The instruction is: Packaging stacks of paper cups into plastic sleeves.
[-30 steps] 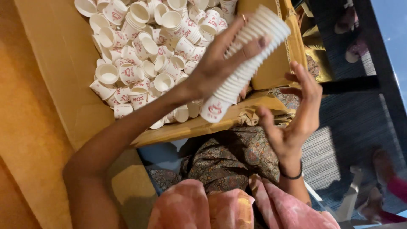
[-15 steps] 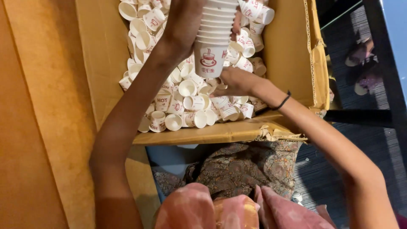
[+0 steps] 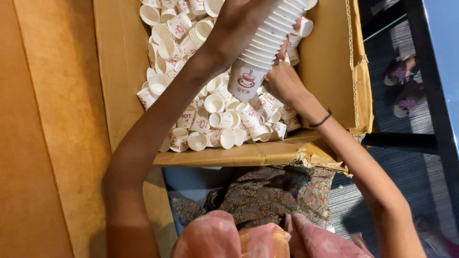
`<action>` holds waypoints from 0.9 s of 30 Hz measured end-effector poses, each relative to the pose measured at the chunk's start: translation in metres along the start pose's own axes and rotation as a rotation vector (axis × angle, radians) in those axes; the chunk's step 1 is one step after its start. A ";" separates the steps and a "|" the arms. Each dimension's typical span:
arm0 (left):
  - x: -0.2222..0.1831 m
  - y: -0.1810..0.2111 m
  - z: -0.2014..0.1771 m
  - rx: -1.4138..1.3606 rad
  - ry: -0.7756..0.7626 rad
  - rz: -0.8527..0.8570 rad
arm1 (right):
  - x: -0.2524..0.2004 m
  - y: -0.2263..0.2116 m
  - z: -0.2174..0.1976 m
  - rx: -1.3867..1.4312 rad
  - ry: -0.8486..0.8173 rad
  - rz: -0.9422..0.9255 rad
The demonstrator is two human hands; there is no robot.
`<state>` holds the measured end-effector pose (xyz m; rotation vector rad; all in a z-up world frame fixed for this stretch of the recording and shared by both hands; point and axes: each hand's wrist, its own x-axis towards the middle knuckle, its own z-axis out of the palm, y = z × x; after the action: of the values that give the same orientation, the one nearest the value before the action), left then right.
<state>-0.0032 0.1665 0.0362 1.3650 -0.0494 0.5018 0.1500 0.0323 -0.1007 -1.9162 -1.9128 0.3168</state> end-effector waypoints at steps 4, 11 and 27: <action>0.006 0.008 -0.009 0.108 0.001 -0.121 | -0.022 -0.027 -0.099 0.161 0.437 0.051; 0.002 0.008 0.016 0.622 -0.199 0.028 | -0.062 -0.048 -0.152 0.703 0.714 -0.051; -0.009 0.031 0.085 0.255 -0.386 -0.372 | -0.268 0.185 -0.205 -1.259 0.725 0.608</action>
<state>-0.0018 0.0874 0.0808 1.6614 -0.0458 -0.0745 0.3979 -0.2545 -0.0338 -2.6865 -0.9537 -1.5485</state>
